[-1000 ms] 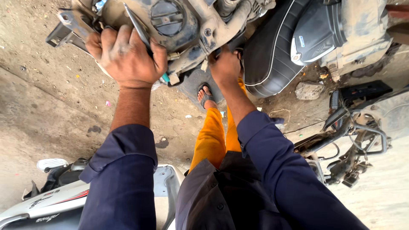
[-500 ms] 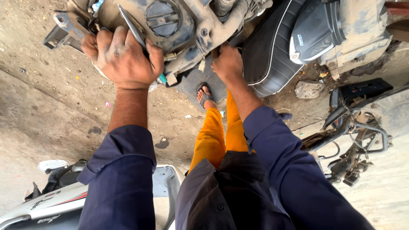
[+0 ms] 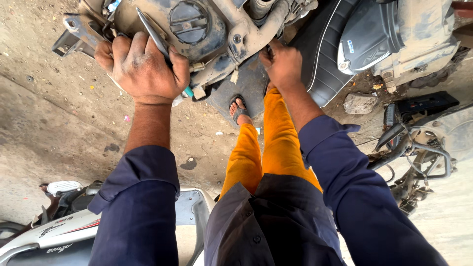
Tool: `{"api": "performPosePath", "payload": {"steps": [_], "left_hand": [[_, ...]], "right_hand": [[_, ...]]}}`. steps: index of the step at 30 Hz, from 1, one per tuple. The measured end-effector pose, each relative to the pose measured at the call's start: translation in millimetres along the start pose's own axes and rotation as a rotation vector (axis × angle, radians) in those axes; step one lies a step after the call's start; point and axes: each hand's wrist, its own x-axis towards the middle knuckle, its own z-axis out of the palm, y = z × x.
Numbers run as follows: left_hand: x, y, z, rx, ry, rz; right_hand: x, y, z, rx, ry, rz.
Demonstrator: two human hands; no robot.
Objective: The person squats beside a scooter with its body panels removed and works on the underbody. They use a T-handle socket wrench to loosen a fitting, then use pliers to grip and cut or trim a hose or cable beneath the frame, holding a cloth in one hand.
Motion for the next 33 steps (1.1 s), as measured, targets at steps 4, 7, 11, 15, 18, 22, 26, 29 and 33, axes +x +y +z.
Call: {"api": "performPosePath", "payload": {"steps": [4,7,11,15,18,22,26,29,33], "left_hand": [[-0.8,-0.2,1.4,-0.010,0.007,-0.009],[-1.1,-0.1,0.9,0.000,0.004,-0.001],[-0.8,-0.3,0.5,-0.011,0.000,-0.010],[-1.4,-0.2,1.6,-0.001,0.017,-0.008],[-2.8,-1.1,2.8,0.005,0.021,-0.004],[-3.2,-3.0,3.9,-0.023,0.035,0.004],[-2.2,-3.2,4.3,-0.014,0.039,0.010],[-1.2,-2.7,4.1,0.010,0.020,-0.006],[0.1,-1.6,4.1,-0.020,0.027,-0.011]], "right_hand": [[5.4,7.4,-5.4,0.061,0.037,-0.117],[6.2,8.1,-8.0,0.145,-0.013,-0.092],[4.4,5.1,-7.5,0.199,-0.054,-0.079],[1.0,2.0,-3.3,0.099,0.117,-0.263],[-1.4,2.4,0.6,0.118,0.157,-0.291],[-2.4,6.0,6.5,0.164,0.142,-0.267],[-9.7,7.5,13.8,0.180,0.169,-0.231],[-32.6,3.9,16.7,0.236,0.005,-0.202],[-86.4,-16.0,13.4,0.232,-0.028,-0.381]]}}
